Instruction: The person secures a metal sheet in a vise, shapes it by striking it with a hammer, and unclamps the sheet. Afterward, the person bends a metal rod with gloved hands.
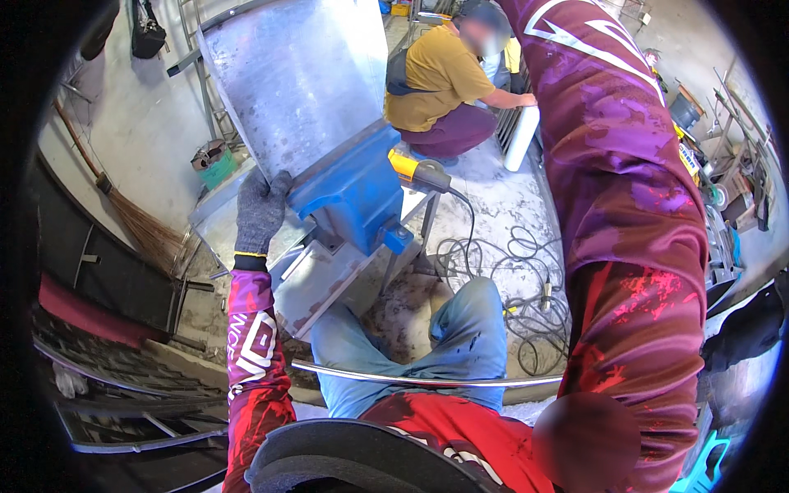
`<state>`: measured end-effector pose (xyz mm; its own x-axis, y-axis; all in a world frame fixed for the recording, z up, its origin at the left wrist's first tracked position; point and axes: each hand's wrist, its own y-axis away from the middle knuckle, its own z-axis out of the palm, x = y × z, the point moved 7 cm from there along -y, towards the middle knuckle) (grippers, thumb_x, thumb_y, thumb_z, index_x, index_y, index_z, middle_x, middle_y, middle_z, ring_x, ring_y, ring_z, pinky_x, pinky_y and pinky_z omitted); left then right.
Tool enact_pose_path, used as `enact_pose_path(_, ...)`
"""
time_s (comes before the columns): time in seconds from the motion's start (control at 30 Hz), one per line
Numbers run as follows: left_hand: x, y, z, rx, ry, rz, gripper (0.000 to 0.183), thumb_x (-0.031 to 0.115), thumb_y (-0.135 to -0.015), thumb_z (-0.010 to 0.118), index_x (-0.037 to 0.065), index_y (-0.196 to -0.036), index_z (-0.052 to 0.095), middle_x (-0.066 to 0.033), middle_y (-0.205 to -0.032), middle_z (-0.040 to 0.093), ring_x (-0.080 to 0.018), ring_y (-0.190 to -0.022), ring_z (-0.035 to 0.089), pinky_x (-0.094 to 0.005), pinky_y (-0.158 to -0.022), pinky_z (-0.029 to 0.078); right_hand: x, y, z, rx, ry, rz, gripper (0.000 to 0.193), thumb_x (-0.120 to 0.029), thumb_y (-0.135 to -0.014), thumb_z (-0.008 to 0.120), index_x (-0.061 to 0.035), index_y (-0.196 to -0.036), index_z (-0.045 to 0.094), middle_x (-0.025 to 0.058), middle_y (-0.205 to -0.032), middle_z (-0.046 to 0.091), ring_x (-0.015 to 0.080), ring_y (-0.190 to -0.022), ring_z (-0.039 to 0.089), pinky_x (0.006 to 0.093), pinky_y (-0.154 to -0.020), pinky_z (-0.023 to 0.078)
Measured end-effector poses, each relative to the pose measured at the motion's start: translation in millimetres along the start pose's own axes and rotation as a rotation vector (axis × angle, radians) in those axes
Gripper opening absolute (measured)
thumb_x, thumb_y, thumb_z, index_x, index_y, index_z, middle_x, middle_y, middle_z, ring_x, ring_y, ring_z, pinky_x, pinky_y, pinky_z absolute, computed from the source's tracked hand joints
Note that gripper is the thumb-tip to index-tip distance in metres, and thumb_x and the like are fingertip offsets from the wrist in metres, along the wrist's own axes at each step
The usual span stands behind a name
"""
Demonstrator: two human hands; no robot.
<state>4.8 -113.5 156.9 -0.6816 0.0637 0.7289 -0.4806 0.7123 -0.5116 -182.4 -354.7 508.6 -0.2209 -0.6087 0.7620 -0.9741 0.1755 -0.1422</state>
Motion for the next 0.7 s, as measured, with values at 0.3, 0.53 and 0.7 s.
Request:
enact_pose_path(0.3, -4, 1, -8, 0.091, -0.241, 0.106, 0.04, 0.041, -0.095, 0.06, 0.002, -0.103, 0.066, -0.0232, -0.09, 0.069, -0.0447, -0.092, 0.065, -0.0514, -0.081, 0.05, -17, 6, -27, 0.051, 0.113, 0.006, 0.029, -0.02, -0.092, 0.057, -0.0155, -0.116, 0.072, 0.0119, -0.118, 0.071, 0.0296, -0.11, 0.068, 0.04, -0.095, 0.052)
enact_pose_path(0.53, -1, 5, -10, 0.121, -0.221, 0.093, 0.041, 0.041, -0.095, 0.06, 0.001, -0.102, 0.065, -0.0242, -0.094, 0.067, -0.0459, -0.093, 0.063, -0.0532, -0.082, 0.048, -22, 4, -15, 0.048, 0.03, -0.039, 0.03, -0.02, -0.094, 0.055, -0.0141, -0.118, 0.072, 0.0114, -0.12, 0.071, 0.0295, -0.112, 0.067, 0.0387, -0.097, 0.051)
enact_pose_path(0.7, -9, 8, -17, 0.136, -0.189, 0.135, 0.041, 0.04, -0.096, 0.059, 0.001, -0.103, 0.065, -0.025, -0.096, 0.067, -0.046, -0.095, 0.063, -0.0528, -0.083, 0.048, -27, -12, -19, -0.031, 0.028, 0.022, 0.029, -0.018, -0.093, 0.055, -0.0151, -0.116, 0.073, 0.0105, -0.115, 0.072, 0.03, -0.106, 0.069, 0.0379, -0.093, 0.053)
